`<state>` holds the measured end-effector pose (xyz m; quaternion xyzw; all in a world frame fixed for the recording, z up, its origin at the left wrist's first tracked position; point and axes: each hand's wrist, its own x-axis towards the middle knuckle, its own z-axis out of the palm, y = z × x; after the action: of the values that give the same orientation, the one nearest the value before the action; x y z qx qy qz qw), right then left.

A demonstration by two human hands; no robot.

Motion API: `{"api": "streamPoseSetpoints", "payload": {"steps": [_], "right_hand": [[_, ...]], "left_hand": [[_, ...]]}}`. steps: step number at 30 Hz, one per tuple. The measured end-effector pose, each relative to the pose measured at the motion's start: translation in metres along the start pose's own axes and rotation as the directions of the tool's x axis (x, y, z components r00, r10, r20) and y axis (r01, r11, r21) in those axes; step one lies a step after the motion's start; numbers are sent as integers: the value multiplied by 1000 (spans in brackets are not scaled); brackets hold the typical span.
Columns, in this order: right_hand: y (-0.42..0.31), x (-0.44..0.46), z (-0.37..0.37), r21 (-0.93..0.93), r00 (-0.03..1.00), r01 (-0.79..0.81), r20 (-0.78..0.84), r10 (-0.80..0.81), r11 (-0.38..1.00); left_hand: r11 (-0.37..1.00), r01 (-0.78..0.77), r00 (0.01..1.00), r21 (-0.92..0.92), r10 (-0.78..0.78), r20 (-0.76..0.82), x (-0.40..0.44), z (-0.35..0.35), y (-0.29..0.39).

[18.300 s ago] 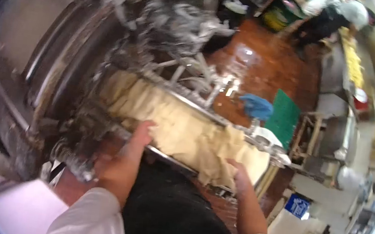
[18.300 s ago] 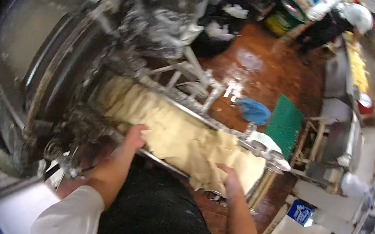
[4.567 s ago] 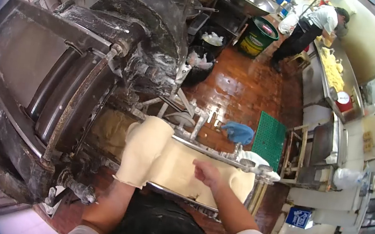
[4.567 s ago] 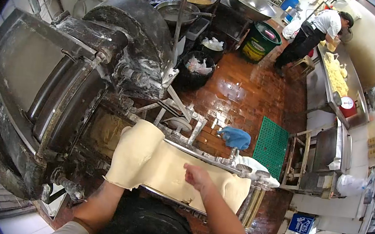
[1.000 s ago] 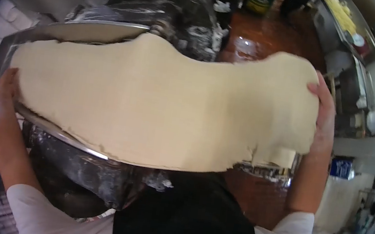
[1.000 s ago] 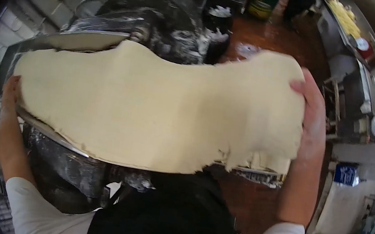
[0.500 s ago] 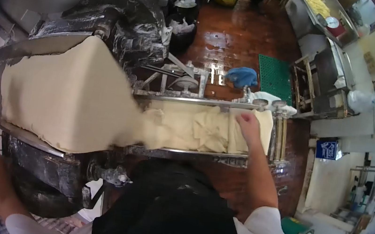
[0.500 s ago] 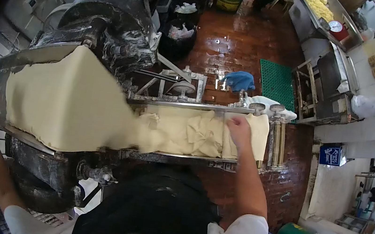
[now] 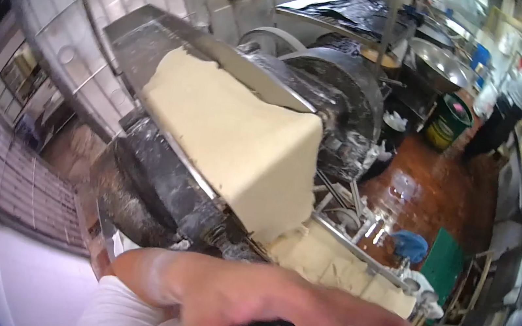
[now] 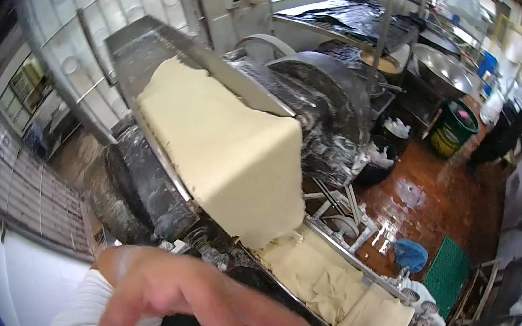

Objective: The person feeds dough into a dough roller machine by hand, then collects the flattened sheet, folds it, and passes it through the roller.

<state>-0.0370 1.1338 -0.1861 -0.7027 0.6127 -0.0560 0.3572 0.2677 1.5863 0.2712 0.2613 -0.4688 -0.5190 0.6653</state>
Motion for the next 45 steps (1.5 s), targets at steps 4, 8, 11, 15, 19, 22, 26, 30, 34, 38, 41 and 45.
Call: {"api": "streamPoseSetpoints", "payload": {"steps": [4, 8, 11, 15, 19, 22, 26, 30, 34, 38, 41, 45], "right_hand": [[17, 15, -4, -35, 1000, -2, 31, 3, 999], [-24, -26, -12, 190, 983, -91, 176, 57, 978], [-50, -50, -15, 387, 947, -74, 317, -57, 919], [-109, -87, -24, 229, 932, 120, 311, -189, 966], [-159, -117, -14, 541, 868, 119, 351, -352, 833], [-206, -152, -1, 617, 783, 86, 444, -436, 782], [-249, -194, 5, 695, 661, 14, 533, -528, 719], [-256, -204, 2, 705, 576, -60, 603, -552, 707], [-226, -186, 10, 659, 576, -23, 623, -529, 752], [-190, -170, 12, 484, 579, -33, 722, -377, 875], [-159, -137, 22, 376, 683, 120, 640, -351, 919], [-99, -87, 24, -244, 861, 432, -176, -477, 868]], "left_hand": [[622, -776, 619, -102, 783, 66, 55, 25, -88], [685, -709, 683, -168, 727, 78, 66, 33, -92], [819, -561, 795, -117, 573, 199, 55, 22, -74], [985, -174, 960, 4, 168, 226, 44, -3, -74], [928, 372, 880, 16, -347, -325, 31, -52, -144], [798, 548, 507, -249, -555, -660, 11, -94, -234], [628, 424, 480, -653, -767, -427, -11, -119, -308], [748, 230, 526, -622, -633, -568, 5, -89, -302], [699, 132, 581, -702, -629, -517, 7, -93, -297], [723, 194, 540, -663, -643, -543, 22, -99, -298], [896, 314, 457, -315, -433, -777, 32, -86, -291], [772, 577, 565, 269, -138, -813, 35, -89, -289]]}}
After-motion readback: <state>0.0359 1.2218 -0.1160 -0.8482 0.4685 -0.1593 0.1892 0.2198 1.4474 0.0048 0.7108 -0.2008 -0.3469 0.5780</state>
